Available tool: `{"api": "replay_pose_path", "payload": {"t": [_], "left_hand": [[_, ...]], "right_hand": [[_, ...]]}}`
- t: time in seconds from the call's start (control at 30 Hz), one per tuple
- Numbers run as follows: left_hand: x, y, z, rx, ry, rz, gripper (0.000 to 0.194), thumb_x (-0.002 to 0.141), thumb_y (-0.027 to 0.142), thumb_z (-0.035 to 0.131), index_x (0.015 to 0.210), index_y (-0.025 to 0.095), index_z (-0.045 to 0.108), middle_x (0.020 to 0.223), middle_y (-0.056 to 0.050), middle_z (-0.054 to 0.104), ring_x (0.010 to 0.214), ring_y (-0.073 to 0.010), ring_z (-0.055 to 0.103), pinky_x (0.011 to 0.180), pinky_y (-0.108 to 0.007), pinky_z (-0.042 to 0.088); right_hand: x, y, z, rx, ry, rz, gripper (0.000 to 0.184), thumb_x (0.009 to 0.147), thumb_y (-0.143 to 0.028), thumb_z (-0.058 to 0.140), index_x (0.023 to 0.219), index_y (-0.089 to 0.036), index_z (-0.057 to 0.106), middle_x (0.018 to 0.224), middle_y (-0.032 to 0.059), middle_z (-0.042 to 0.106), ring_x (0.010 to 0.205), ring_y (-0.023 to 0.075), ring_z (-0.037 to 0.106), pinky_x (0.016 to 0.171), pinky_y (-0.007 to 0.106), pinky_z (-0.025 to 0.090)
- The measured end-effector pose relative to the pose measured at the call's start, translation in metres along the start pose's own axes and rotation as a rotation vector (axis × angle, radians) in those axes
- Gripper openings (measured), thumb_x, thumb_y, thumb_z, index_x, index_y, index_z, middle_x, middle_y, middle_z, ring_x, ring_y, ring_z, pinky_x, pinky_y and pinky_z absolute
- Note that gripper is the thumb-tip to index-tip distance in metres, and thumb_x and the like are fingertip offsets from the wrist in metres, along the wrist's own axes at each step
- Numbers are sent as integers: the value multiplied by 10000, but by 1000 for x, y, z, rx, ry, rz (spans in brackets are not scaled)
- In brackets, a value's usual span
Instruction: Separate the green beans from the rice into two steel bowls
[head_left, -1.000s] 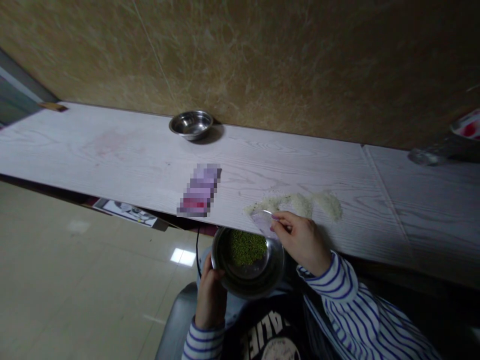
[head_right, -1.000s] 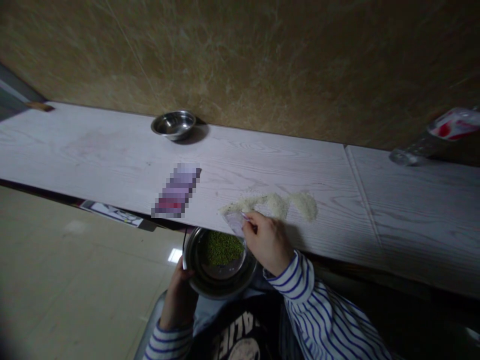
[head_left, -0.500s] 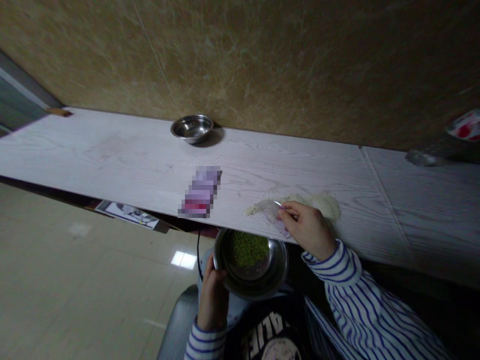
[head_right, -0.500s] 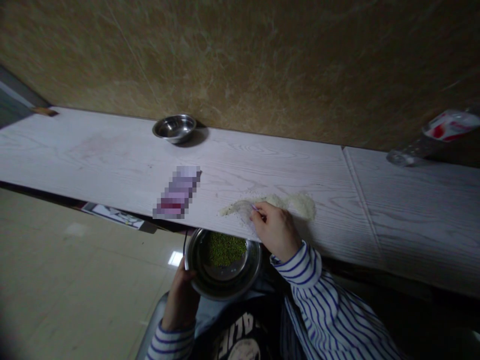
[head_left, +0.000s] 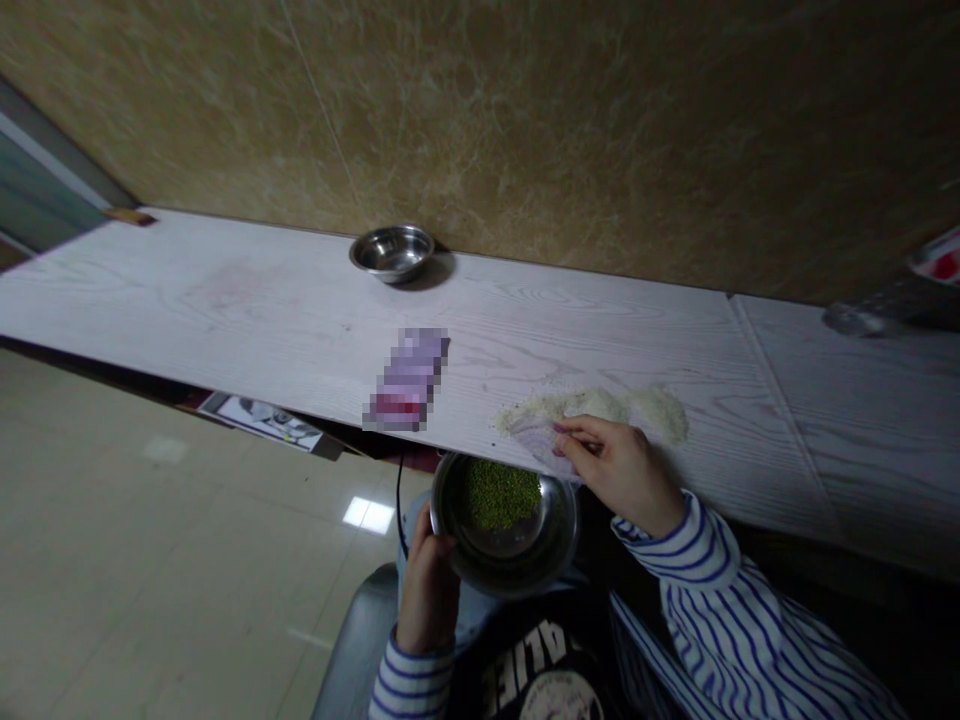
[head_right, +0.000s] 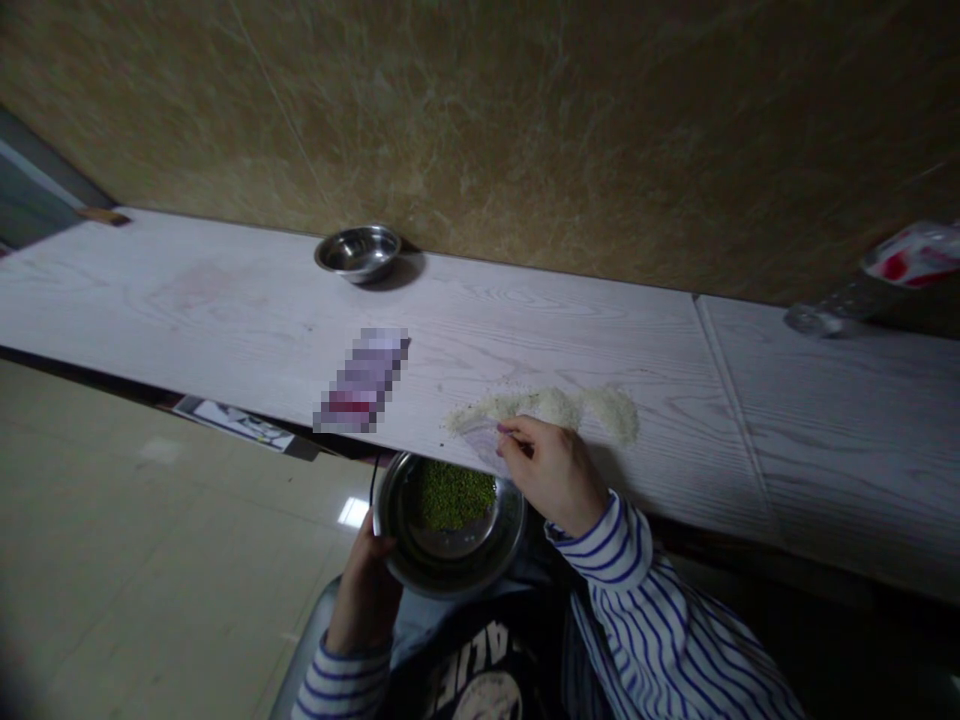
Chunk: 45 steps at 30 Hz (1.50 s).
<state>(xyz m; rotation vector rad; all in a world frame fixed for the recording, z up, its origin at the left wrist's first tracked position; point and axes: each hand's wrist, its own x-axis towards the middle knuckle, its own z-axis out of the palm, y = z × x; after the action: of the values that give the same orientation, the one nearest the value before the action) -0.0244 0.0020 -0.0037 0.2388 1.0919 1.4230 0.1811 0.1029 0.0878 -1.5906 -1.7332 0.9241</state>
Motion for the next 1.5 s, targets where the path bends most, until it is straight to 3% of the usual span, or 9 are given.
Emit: {"api": "replay_pose_path", "payload": {"t": [0.43,1.13,1.5], "left_hand": [[0,0,-2,-3,-27,13,518,683,227,634,1202,240,648,1139,-54,693,1123,-305,581,945,-410,447],[-1,2,-1,9,-4,12,494,645,229,652,1139,227,669,1110,-55,706,1157,-318,576,979,-420,436],[0,1,-2,6,4,18,470,646,227,650,1115,240,669,1147,-53,701,1167,-308,567,977,-408,445]], "right_hand": [[2,9,-3,-38,53,-6,195,871,-273,565,947,-180,718,801,71,782,736,209,754,650,308,591],[1,0,13,36,-33,-33,184,872,-267,566,952,-177,706,824,73,785,773,207,758,705,327,605],[6,4,15,34,-1,-31,213,862,-271,576,988,-170,714,836,82,785,782,212,757,699,333,605]]}}
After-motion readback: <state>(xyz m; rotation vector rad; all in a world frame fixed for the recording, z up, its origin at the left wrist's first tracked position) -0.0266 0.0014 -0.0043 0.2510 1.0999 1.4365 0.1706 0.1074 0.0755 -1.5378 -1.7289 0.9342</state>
